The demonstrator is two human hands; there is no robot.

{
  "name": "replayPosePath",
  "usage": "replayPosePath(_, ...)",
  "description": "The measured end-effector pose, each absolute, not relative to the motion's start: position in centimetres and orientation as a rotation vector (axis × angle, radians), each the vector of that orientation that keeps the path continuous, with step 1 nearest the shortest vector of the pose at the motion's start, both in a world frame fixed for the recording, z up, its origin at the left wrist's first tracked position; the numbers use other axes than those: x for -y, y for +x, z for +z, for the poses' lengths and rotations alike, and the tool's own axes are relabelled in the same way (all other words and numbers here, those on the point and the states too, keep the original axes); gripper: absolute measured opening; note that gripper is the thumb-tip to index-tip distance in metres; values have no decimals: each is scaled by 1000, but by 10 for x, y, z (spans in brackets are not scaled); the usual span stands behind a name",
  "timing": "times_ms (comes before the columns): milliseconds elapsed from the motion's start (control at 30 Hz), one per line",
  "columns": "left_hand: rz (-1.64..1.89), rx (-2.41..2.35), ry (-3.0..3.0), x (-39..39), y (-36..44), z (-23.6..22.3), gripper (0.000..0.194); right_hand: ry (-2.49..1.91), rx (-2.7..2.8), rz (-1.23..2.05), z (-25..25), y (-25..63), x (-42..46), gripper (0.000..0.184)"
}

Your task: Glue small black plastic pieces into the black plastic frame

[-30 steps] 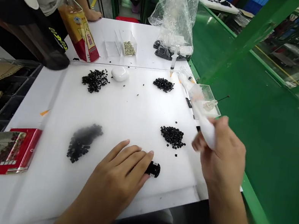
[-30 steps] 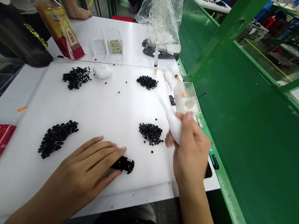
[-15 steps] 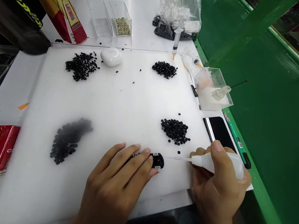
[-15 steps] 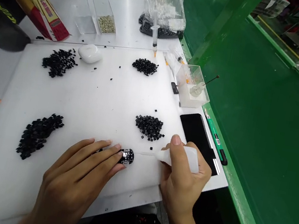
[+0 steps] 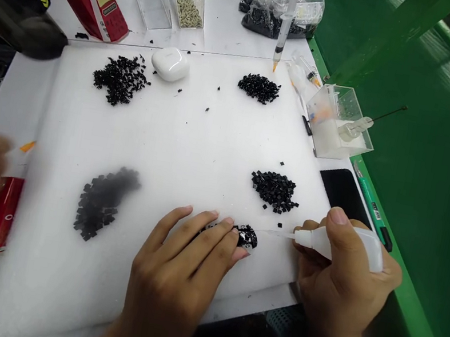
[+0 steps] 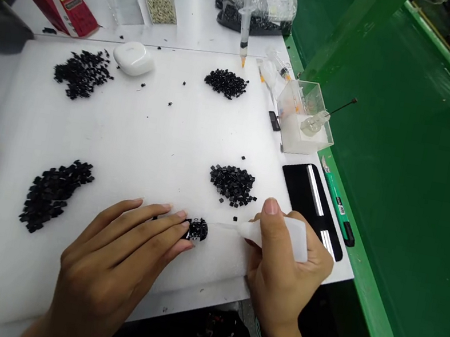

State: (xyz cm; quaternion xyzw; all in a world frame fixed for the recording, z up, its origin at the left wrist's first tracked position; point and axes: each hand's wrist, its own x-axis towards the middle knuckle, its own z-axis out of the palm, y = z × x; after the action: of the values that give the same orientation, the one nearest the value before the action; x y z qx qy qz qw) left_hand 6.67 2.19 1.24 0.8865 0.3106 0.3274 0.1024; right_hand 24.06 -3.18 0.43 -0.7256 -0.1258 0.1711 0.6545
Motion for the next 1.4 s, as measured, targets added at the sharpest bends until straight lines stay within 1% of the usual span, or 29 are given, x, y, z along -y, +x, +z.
replayPosePath(167, 980, -926, 2635, -23, 66, 11, 8, -1633, 209, 362, 7, 239, 27, 47)
replayPosePath(400, 974, -913, 2614, -23, 67, 10, 9, -1636, 208, 363, 6, 239, 28, 45)
replayPosePath(500, 969, -913, 2602, -23, 66, 11, 9, -1515, 212, 401, 8, 240, 28, 41)
replayPosePath(600, 952, -894, 2579, -23, 65, 11, 9, -1307, 220, 497, 13, 244, 30, 52)
replayPosePath(667, 938, -870, 2550, -23, 65, 10, 10, -1278, 256, 551, 14, 246, 33, 55)
replayPosePath(833, 915, -831, 2543, -23, 63, 10, 16, -1457, 382, 602, 11, 249, 40, 42)
replayPosePath(967, 924, -789, 2552, -22, 62, 10, 20, -1624, 344, 550, 7, 248, 40, 37)
replayPosePath(1167, 935, -781, 2542, -22, 62, 11, 18, -1673, 270, 522, 11, 244, 36, 43)
replayPosePath(1400, 944, -770, 2550, -22, 63, 13, 19, -1724, 283, 503, 14, 241, 35, 41)
